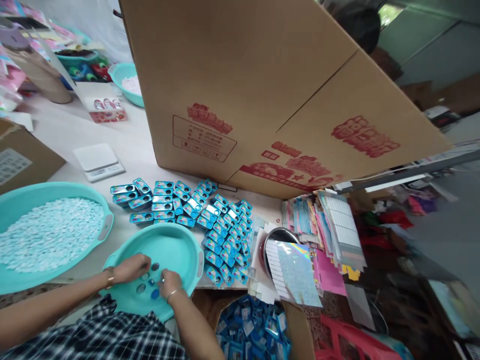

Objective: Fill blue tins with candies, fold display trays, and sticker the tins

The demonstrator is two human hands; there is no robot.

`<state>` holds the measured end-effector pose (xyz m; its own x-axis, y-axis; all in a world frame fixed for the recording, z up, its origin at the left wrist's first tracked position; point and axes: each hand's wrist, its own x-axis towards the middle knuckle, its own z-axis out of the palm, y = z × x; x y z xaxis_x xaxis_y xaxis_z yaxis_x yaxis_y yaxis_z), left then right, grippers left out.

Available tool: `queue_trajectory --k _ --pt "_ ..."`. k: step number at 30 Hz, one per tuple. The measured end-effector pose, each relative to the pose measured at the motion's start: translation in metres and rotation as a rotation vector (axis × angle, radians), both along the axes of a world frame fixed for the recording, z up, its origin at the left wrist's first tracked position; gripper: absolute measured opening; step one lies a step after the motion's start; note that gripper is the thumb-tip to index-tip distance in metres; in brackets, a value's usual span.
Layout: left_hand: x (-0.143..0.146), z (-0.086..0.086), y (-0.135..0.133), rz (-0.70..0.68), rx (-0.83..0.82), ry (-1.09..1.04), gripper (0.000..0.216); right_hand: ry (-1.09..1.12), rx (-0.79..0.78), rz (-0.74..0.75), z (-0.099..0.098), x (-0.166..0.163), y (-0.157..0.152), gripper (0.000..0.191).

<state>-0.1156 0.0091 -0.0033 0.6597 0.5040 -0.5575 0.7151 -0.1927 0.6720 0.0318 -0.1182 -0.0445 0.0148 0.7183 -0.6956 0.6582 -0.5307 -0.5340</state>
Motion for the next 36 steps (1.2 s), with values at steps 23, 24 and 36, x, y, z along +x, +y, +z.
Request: queue_trajectory --k 23,24,36 --pt "0.068 0.020 0.203 0.649 0.207 -0.054 0.031 -0.194 0.153 -0.008 0.062 0.066 0.271 0.044" --pt "0.072 0.020 0.207 0.605 0.227 -0.022 0.032 -0.228 0.131 -0.014 0.060 0.064 0.273 0.048" --pt "0.105 0.024 0.213 0.326 0.315 0.293 0.038 -0.237 0.179 -0.268 0.045 0.060 0.268 0.033"
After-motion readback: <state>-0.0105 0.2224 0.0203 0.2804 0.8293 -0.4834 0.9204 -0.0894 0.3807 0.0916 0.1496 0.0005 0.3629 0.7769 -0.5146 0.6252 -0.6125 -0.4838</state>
